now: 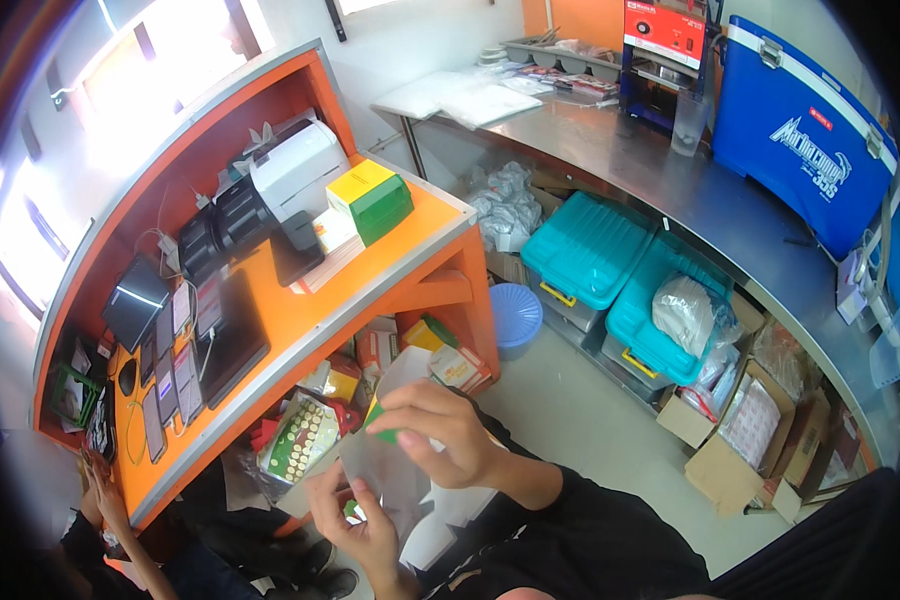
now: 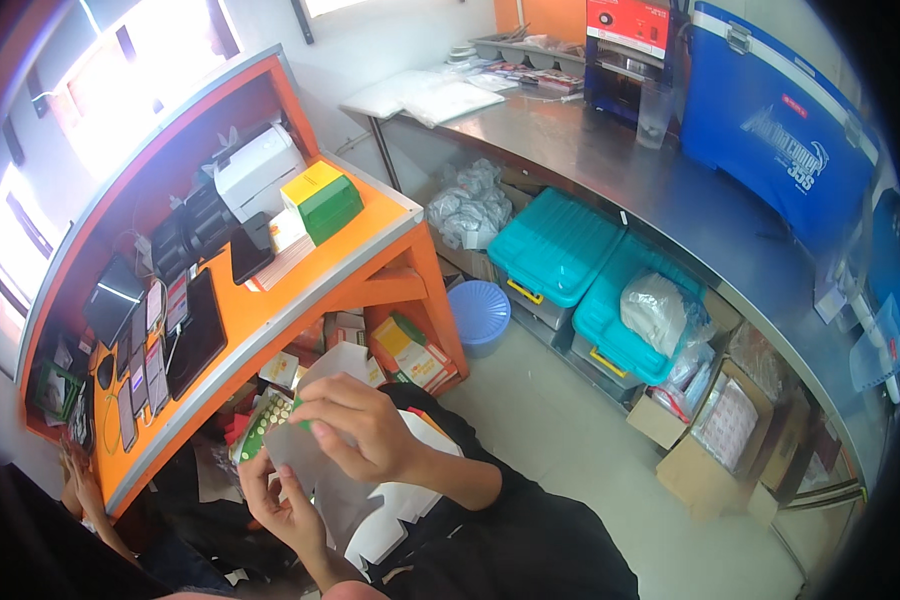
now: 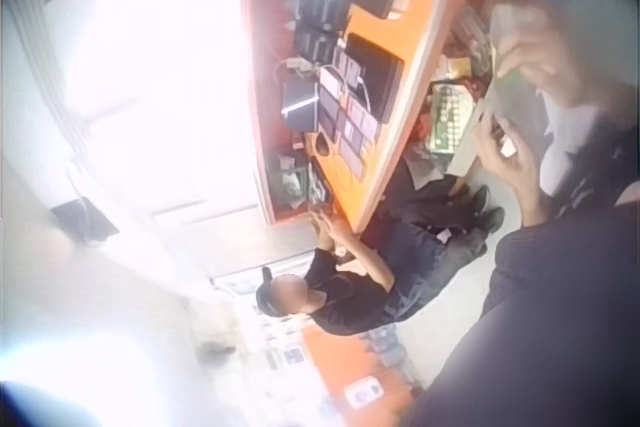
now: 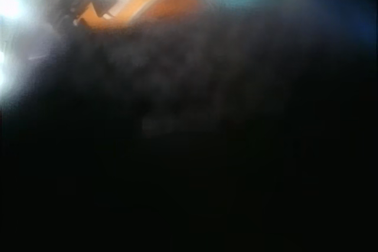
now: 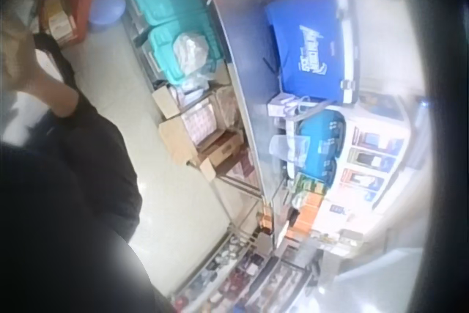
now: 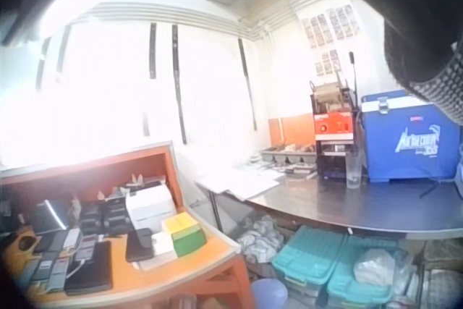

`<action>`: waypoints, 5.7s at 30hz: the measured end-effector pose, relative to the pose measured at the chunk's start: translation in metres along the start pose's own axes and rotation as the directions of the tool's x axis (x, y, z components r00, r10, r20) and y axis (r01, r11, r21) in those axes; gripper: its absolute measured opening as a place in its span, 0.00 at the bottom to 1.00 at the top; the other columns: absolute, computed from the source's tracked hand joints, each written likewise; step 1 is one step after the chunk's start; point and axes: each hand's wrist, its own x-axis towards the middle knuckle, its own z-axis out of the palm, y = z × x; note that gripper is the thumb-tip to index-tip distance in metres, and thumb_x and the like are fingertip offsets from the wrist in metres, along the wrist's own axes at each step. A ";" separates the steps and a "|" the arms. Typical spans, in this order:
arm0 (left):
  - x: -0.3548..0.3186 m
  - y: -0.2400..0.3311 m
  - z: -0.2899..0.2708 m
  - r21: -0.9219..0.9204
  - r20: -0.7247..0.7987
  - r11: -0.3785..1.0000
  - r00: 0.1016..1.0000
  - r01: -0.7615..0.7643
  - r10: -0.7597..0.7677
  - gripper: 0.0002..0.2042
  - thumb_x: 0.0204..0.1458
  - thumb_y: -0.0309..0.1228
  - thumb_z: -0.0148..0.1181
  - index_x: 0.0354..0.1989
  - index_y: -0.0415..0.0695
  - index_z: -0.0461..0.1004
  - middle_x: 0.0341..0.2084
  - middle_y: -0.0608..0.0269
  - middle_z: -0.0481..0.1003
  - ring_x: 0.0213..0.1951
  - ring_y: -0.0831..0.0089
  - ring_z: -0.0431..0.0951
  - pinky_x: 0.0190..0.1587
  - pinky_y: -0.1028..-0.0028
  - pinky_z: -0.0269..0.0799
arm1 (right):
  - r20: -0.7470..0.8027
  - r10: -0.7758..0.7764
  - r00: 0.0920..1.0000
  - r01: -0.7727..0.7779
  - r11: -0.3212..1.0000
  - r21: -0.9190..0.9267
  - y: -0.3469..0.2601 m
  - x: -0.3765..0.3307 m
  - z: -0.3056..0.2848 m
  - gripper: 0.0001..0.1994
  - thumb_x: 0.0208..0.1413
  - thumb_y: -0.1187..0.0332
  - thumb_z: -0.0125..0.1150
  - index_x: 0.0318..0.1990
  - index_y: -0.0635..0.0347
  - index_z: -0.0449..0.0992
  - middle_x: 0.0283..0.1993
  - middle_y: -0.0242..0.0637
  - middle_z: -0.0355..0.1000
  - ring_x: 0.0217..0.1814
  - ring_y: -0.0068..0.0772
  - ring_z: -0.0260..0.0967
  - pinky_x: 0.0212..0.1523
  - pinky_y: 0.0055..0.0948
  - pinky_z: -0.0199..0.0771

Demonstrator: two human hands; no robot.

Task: The person sits on the floor and repeatedly folds small rectangular boxes from flat paper, then places them on the orange counter. The person handles multiple boxes one at a time, folding edges and tucking flaps to form closed boxes.

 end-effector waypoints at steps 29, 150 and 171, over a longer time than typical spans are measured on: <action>-0.004 -0.016 -0.015 -0.057 -0.005 0.995 0.997 0.077 -0.078 0.05 0.45 0.17 0.64 0.31 0.38 0.81 0.27 0.58 0.79 0.32 0.68 0.78 0.37 0.75 0.71 | 0.276 0.448 0.850 -0.504 0.544 0.671 0.032 -0.050 0.040 0.08 0.47 0.80 0.69 0.36 0.68 0.79 0.40 0.39 0.77 0.44 0.23 0.73 0.48 0.26 0.71; -0.051 -0.147 0.012 -0.525 0.471 0.439 0.679 0.729 -0.564 0.05 0.52 0.21 0.62 0.36 0.36 0.75 0.32 0.60 0.79 0.37 0.77 0.79 0.43 0.80 0.73 | 0.248 0.428 0.869 -0.438 0.899 -0.018 0.077 -0.101 0.057 0.03 0.52 0.80 0.63 0.29 0.67 0.75 0.29 0.35 0.71 0.29 0.22 0.68 0.31 0.19 0.68; -0.051 -0.111 -0.011 -0.667 0.745 -0.640 0.339 0.382 -0.574 0.39 0.42 0.72 0.54 0.32 0.39 0.71 0.43 0.54 0.72 0.61 0.56 0.66 0.69 0.49 0.46 | 0.179 0.618 0.766 -0.634 0.676 0.375 0.133 -0.133 0.016 0.08 0.55 0.83 0.57 0.33 0.64 0.63 0.38 0.33 0.64 0.40 0.23 0.71 0.41 0.25 0.79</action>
